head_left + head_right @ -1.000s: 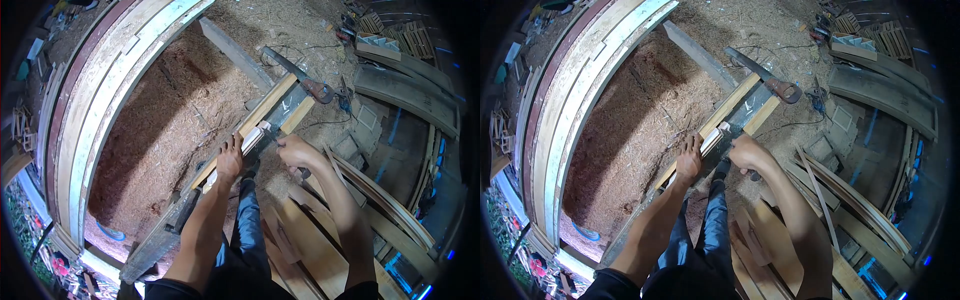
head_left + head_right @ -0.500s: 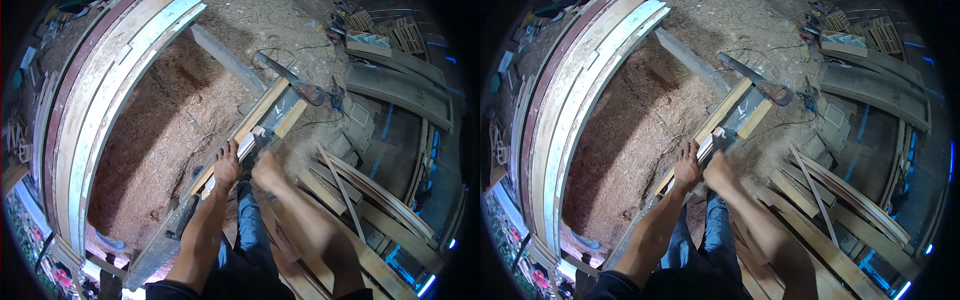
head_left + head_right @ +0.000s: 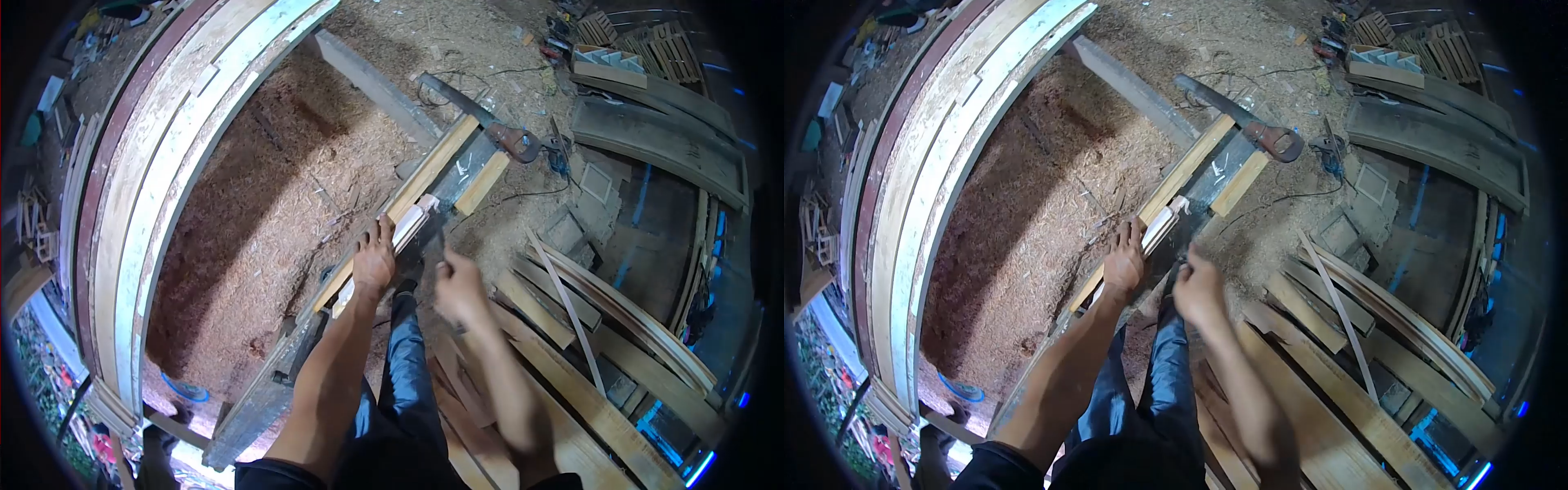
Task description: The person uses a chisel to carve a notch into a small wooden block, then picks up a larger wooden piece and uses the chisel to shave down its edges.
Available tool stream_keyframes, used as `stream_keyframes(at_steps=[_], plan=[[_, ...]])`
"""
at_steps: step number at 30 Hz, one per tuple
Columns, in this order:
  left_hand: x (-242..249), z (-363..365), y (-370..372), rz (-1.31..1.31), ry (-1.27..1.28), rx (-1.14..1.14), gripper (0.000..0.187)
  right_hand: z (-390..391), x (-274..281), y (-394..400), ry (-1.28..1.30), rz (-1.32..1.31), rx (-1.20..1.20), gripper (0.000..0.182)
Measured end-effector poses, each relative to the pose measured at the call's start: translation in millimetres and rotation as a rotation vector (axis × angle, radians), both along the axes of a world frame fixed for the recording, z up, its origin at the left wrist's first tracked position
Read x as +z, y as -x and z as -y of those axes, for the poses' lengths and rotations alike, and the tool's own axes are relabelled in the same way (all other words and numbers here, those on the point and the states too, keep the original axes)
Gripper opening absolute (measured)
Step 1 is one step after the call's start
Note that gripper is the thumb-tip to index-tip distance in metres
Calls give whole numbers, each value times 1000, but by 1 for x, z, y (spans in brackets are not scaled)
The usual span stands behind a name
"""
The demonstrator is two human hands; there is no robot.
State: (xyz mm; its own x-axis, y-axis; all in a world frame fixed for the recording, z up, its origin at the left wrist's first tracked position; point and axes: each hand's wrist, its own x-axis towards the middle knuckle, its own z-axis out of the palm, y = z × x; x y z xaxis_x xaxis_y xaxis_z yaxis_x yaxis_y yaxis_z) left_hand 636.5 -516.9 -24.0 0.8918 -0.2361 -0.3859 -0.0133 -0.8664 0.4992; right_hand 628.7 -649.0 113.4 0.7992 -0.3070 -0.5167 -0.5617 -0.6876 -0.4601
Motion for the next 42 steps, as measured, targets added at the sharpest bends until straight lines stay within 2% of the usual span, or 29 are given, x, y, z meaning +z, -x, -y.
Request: stream_keyframes(at_steps=[1,2,4,6,13,15,18,20,21,23,26,27,29,32,34,36,37,38,40,41,42], plan=[[2,0,-1,19,-22,-11,59,14,18,-16,27,-73,123,39],[3,1,-2,42,-41,-25,55,25,29,-33,-56,-307,51,39],[2,3,-2,80,-50,-14,55,23,66,-69,-136,-547,2,43],[2,2,-3,6,-31,-9,68,29,64,-82,-151,-600,60,44],[9,1,-5,-59,-37,-41,71,41,54,-113,-137,-749,279,44],[6,3,-3,118,-64,-22,57,45,51,-113,-157,-742,235,44],[7,4,-3,90,-47,-20,57,36,46,-104,-155,-742,138,45],[2,2,-1,50,-47,-44,63,12,56,-104,-87,-732,95,43],[7,1,-2,1,-7,-26,67,2,51,-98,-67,-665,120,32],[15,2,-6,-21,-13,-31,80,-18,29,-61,47,-388,50,36],[16,1,-8,-102,22,-16,83,-53,21,-44,-41,-310,-209,56],[16,3,-10,-100,43,23,87,-60,19,-37,-47,-305,-220,56],[17,5,-9,-91,60,27,88,-71,12,-24,-14,-238,-185,67],[8,0,-5,-24,84,31,84,-73,-18,7,95,-150,-101,67],[8,0,-7,-80,32,-18,66,-63,-17,12,111,-101,-89,65],[7,1,-8,-125,-6,-22,61,-43,0,6,-69,-266,-49,66],[2,1,-6,-85,-8,-16,60,-34,7,2,19,-253,78,65],[-2,0,-4,-47,-10,-13,59,-24,-3,6,0,-162,91,61],[5,1,-5,-72,31,12,60,-13,12,-11,14,-99,104,46],[5,0,-6,-86,49,8,62,-10,21,-26,15,-94,104,46],[4,-1,-7,-101,64,3,64,-8,30,-41,-19,-227,80,37]])
